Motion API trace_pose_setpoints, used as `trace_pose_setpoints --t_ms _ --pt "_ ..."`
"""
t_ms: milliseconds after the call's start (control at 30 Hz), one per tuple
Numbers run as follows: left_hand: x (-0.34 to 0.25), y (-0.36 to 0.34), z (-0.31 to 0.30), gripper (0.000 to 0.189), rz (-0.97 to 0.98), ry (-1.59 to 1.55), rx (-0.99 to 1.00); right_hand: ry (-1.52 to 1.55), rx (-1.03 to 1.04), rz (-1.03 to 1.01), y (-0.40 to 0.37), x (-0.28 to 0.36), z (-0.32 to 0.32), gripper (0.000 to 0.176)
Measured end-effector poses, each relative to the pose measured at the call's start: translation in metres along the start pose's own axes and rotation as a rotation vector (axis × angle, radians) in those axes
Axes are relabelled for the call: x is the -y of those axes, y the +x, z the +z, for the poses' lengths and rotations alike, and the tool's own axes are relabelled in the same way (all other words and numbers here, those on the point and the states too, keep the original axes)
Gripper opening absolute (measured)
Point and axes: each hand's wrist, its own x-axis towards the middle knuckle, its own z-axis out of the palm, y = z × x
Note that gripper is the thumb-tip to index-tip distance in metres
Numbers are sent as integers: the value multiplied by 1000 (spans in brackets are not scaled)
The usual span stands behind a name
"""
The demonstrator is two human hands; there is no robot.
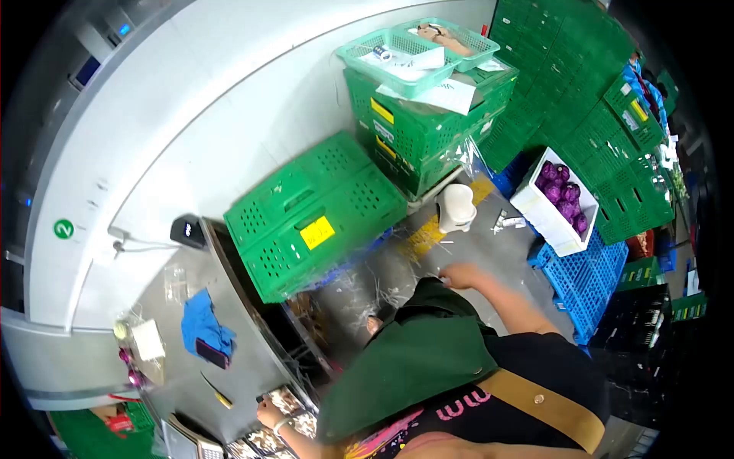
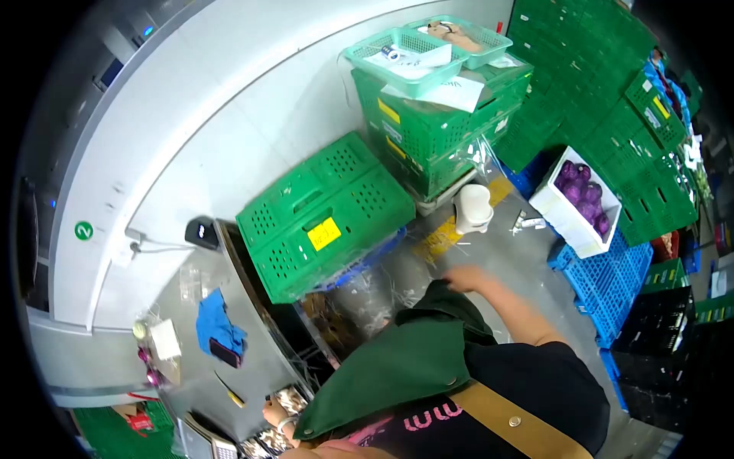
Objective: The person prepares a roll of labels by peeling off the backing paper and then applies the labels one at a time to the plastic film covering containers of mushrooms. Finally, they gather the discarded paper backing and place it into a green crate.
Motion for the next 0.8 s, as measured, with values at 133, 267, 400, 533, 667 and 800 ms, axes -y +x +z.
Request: trace_pose_setpoints --t_ms 133,267,400,533,667,800 --pt "-114 30 -5 29 102 -164 -32 105 -421 -290 85 -2 -129 35" --pt "-205 -40 18 17 171 -279 103 -42 -856 -415 150 -37 -300 37" --pt "-247 -135 99 21 248 -351 362 -129 -914 -371 243 -82 -445 43" --pt "-272 -223 151 27 306 -257 595 -467 -781 -339 353 -142 -514 52" --pt "-312 -280 126 33 246 -213 606 -439 -571 -254 421 -164 -530 67" --pt "-368 -314 68 37 27 -242 563 -420 -518 -318 462 -176 -532 74"
